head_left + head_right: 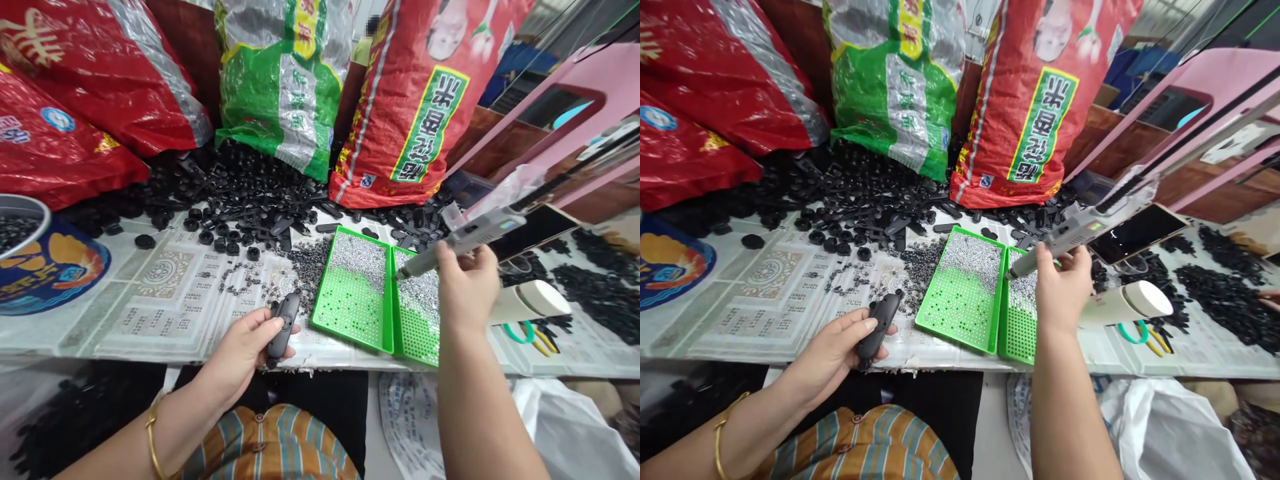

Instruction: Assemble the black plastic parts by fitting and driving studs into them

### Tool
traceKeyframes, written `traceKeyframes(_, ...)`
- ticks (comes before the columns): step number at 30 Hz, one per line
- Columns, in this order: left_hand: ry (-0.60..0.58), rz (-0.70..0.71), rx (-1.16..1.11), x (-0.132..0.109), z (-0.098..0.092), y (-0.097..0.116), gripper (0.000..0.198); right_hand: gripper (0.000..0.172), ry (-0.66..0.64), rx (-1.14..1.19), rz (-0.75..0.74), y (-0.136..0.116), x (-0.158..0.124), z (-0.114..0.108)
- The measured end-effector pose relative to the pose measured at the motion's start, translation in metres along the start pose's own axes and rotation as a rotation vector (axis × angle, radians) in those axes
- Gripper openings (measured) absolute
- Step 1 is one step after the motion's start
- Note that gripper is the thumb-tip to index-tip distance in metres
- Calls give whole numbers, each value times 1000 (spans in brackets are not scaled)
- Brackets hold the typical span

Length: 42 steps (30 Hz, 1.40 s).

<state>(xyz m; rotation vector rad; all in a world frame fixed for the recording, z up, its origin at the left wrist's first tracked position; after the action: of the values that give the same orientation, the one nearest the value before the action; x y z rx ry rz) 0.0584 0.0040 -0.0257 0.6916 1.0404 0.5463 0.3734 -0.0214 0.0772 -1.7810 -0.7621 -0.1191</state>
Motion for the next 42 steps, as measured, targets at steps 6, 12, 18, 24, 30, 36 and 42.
traceKeyframes(6,70,6,-39,9,6,-4,23,36,-89,310,154,-15,-42,-9)
traceKeyframes(12,70,7,-64,18,10,-10,20,41,-148,598,327,-11,-71,1)
traceKeyframes(18,107,13,-52,20,10,-12,19,59,-217,313,272,-31,-77,0)
traceKeyframes(24,110,19,-24,18,13,-10,20,29,-108,736,183,-27,-88,24)
traceKeyframes(30,109,17,-17,17,14,-7,19,34,-140,793,77,-19,-90,44)
traceKeyframes(36,99,18,-16,18,13,-9,18,28,-167,822,91,-14,-90,55)
traceKeyframes(42,92,35,-21,18,14,-9,18,27,-188,808,84,-12,-92,59)
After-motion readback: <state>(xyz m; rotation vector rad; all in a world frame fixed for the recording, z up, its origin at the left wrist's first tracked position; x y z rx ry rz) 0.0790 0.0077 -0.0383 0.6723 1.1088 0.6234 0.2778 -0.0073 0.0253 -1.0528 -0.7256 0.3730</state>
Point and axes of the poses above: each hand's wrist, its own x-axis towards the middle knuckle, its own z-axis out of the palm, y = z × x, the point moved 5 cm from there along x, towards the middle knuckle, and after that the axes turned 1 degree about z, right-handed, at the moved point
